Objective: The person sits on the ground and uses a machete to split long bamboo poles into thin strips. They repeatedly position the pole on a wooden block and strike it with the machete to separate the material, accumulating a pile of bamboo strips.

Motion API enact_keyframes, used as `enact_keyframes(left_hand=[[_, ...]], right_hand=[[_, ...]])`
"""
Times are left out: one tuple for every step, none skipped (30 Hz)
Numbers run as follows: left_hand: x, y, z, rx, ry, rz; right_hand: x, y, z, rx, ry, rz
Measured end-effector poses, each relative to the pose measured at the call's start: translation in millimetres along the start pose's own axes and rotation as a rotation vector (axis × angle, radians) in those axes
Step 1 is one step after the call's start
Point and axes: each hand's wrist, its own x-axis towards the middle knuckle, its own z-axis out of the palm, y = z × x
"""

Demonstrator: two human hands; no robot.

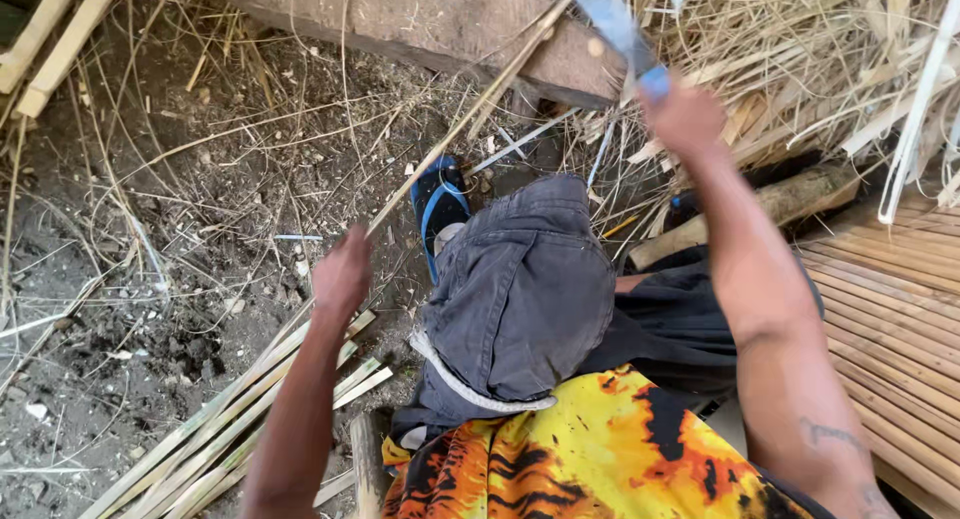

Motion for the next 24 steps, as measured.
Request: enact_keyframes(left_hand=[[-11.7, -14.0, -1.6, 0.066, 0.021, -0.002], [-10.4, -19.7, -2.6, 0.077, -0.012, -0.015], [-9.2, -23.9, -3.7, 0.089, -0.045, -0.028], [-9.6, -25.0, -0.7, 0.091, -0.079, -0.043], [-5.9, -21.4, 3.7, 0.024, -0.007, 0.068], [8.9, -12.7, 5.5, -0.04, 0.074, 0.185], [25.1, -3.7, 4.0, -0.105, 0.155, 0.302], [44.6, 9.8, 3.4, -0.148, 0.018, 0.205], [61.2, 27.6, 7.2, -0.189, -0.119, 0.105], [65.7, 38.4, 12.2, -0.214, -0.099, 0.147], [69.8, 46.9, 17.8, -0.238, -0.081, 0.188], [76.0, 51.2, 20.6, -0.264, -0.055, 0.228], [75.4, 47.4, 25.3, -0.239, -0.025, 0.21], [61.9, 33.2, 35.1, -0.213, -0.001, 0.188], [46.4, 14.5, 45.1, -0.186, 0.023, 0.168], [23.0, -9.8, 53.0, -0.122, -0.085, -0.012], [-12.3, -41.3, 57.3, -0.178, 0.268, 0.265], [-29.5, -69.6, 58.4, -0.042, -0.139, -0.212], [-55.0, -95.0, 61.4, -0.01, -0.073, -0.147], [-64.6, -110.5, 64.0, 0.021, 0.005, -0.075], [-60.1, -117.0, 67.1, 0.031, -0.014, -0.095], [-58.5, -117.2, 68.0, 0.04, -0.036, -0.12], [-58.1, -115.6, 66.7, 0.051, -0.057, -0.144], [-42.8, -100.9, 63.2, 0.045, -0.067, -0.143]], right_hand=[[5.7, 18.1, -15.8, 0.372, 0.06, 0.171], [13.6, 29.8, -29.3, 0.111, 0.16, 0.102], [19.1, 33.4, -37.1, -0.15, 0.256, 0.033], [15.8, 29.0, -36.0, -0.07, 0.178, 0.054], [9.2, 16.4, -28.8, 0.011, 0.1, 0.074], [4.2, -0.7, -22.1, 0.095, 0.033, 0.094], [-2.6, -20.9, -11.5, 0.072, 0.025, 0.032], [-17.3, -39.7, 5.6, 0.077, -0.044, -0.045], [-34.2, -58.9, 25.6, 0.009, -0.013, -0.246], [-44.9, -76.1, 43.0, -0.012, -0.217, -0.227], [-61.5, -90.7, 63.1, 0.028, -0.366, -0.235], [-70.1, -98.5, 76.7, -0.04, -0.396, -0.296], [-71.9, -104.2, 88.1, -0.11, -0.424, -0.357], [-68.6, -95.1, 91.7, -0.102, -0.336, -0.379], [-60.8, -79.5, 89.5, -0.094, -0.248, -0.401], [-48.8, -61.5, 81.5, -0.091, -0.161, -0.425], [-15.7, -46.5, 63.3, -0.042, -0.009, -0.373], [-4.4, -15.6, 39.6, 0.037, 0.049, -0.347], [3.4, 3.8, 19.9, 0.127, 0.1, -0.135], [10.6, 12.0, 4.1, -0.013, 0.134, -0.198], [13.3, 17.8, -9.3, -0.154, 0.167, -0.26], [10.0, 15.9, -12.7, -0.124, 0.11, -0.218], [4.0, 11.4, -11.5, -0.093, 0.053, -0.176], [3.9, 8.6, -14.9, -0.065, 0.013, -0.137]])
